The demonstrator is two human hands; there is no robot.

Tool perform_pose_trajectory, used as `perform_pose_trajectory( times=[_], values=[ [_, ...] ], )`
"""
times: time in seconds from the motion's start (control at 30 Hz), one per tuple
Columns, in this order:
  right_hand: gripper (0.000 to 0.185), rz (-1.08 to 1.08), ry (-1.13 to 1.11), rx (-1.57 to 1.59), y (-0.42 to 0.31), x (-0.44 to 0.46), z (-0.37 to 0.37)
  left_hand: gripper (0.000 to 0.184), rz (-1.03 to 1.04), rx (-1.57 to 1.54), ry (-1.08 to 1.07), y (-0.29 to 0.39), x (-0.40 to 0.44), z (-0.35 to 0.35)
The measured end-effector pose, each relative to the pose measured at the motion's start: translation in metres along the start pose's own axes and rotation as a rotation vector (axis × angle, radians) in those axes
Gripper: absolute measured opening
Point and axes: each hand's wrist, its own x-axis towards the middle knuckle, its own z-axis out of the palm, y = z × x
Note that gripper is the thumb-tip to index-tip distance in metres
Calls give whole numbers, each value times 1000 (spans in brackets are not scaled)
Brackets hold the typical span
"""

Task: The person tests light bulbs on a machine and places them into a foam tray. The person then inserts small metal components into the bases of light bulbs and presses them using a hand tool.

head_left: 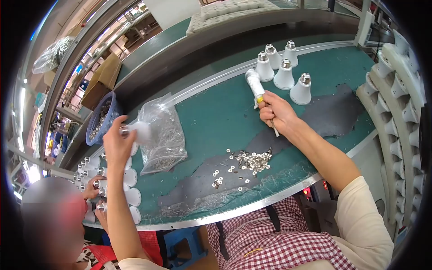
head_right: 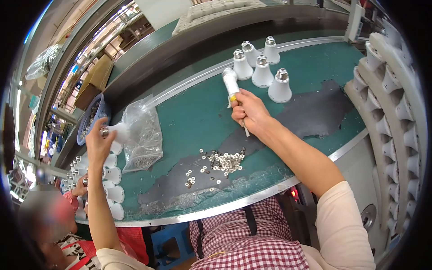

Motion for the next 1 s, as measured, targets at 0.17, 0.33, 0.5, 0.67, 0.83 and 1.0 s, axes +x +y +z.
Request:
perform_pose_trajectory(
  times=[0.17, 0.33, 0.5, 0.67, 0.83, 1.0],
  values=[
    [37, -163, 58, 21, -1, -4, -7, 42, 178, -263, -224, 88, -5, 62],
    [46, -270, -33, -344, -2, -5, -6, 45, 228, -245, -300, 118, -6, 98],
    [44, -303, -58, -540, 2, -9, -1, 53, 437, -172, -154, 143, -44, 77],
    [41, -328, -25, -636, 7, -8, 2, 55, 426, -375, -590, 151, -96, 95],
    [39, -355, -58, -701, 10, -7, 1, 26, 434, -431, -433, 136, -110, 124],
    [39, -366, -72, -760, 10, -12, 6, 13, 455, -431, -324, 128, -111, 124]
  ],
)
